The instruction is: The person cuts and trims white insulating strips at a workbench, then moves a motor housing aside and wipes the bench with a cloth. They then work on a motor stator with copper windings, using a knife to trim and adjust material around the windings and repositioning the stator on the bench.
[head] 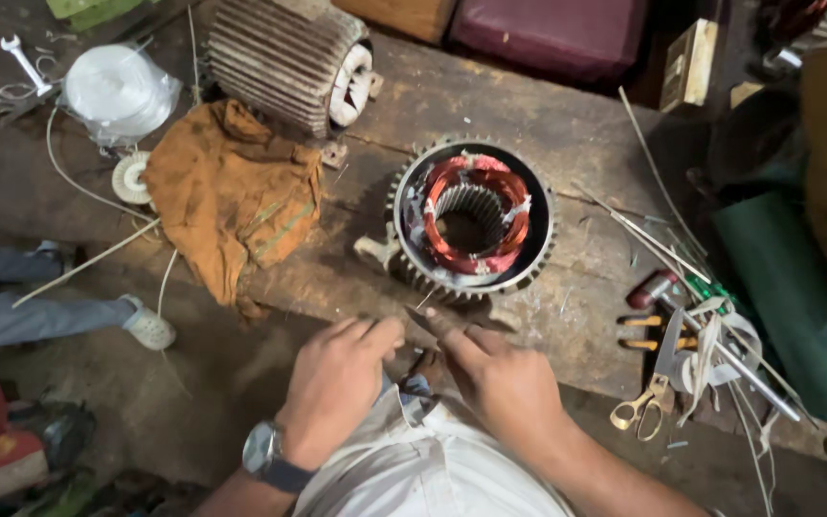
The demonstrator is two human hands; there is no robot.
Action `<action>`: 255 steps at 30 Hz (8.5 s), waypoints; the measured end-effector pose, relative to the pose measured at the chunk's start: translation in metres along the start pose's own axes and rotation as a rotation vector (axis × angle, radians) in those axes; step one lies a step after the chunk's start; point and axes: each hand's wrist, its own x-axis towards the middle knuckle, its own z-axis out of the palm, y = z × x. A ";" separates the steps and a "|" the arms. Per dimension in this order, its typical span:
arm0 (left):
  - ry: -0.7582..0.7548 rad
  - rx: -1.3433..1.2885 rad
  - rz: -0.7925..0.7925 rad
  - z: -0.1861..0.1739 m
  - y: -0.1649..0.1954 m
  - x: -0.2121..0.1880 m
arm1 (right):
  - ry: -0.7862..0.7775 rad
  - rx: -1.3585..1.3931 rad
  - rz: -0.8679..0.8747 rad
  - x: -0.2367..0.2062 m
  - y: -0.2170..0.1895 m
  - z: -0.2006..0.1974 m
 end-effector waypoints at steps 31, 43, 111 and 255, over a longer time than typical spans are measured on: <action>-0.322 0.154 0.292 -0.033 -0.034 0.034 | 0.107 -0.039 0.177 0.012 -0.046 0.012; -0.372 0.161 0.231 -0.048 -0.031 0.036 | -0.046 0.177 0.406 0.012 -0.042 0.017; -0.378 0.418 0.212 -0.032 -0.002 0.022 | -0.062 -0.040 0.142 0.006 -0.017 0.014; -0.234 -0.473 -0.153 -0.003 -0.014 0.031 | 0.098 0.253 0.396 0.006 -0.005 -0.026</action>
